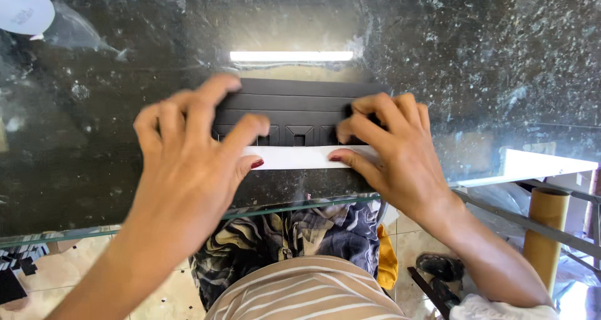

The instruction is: The person folds several white and black paper cutouts along pre-scored lines on a reflective table, pressing down on each fold by hand.

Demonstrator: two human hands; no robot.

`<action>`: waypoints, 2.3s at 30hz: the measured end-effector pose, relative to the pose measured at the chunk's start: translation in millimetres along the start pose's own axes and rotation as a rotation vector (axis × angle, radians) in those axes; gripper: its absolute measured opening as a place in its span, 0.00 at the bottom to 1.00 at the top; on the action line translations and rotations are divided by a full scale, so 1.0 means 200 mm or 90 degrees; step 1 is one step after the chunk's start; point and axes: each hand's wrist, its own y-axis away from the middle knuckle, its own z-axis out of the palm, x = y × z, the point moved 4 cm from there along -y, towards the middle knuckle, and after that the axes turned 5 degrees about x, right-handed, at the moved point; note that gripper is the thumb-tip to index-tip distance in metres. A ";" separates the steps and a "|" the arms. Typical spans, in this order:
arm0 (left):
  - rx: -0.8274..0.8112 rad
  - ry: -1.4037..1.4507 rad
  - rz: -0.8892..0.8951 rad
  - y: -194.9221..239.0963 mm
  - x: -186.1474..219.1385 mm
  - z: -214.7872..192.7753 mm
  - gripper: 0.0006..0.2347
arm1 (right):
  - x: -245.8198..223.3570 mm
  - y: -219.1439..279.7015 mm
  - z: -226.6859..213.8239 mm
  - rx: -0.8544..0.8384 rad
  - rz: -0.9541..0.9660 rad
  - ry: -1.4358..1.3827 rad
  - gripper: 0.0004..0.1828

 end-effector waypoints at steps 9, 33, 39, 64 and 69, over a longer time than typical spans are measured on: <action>-0.002 -0.139 0.061 0.15 0.14 0.15 0.42 | 0.02 0.42 0.05 0.093 -0.025 0.035 0.19; 0.079 -0.163 -0.078 0.55 -0.15 0.04 0.14 | 0.00 0.40 0.05 0.088 0.031 0.057 0.17; 0.236 0.014 0.067 0.32 -0.04 -0.09 0.17 | -0.10 0.25 -0.04 0.230 0.013 0.038 0.05; 0.188 0.053 0.168 0.25 0.01 0.00 0.06 | -0.12 0.27 0.01 0.220 -0.036 -0.096 0.05; 0.410 -0.042 0.174 0.08 0.09 -0.31 0.05 | -0.18 0.25 -0.06 0.301 0.084 -0.204 0.04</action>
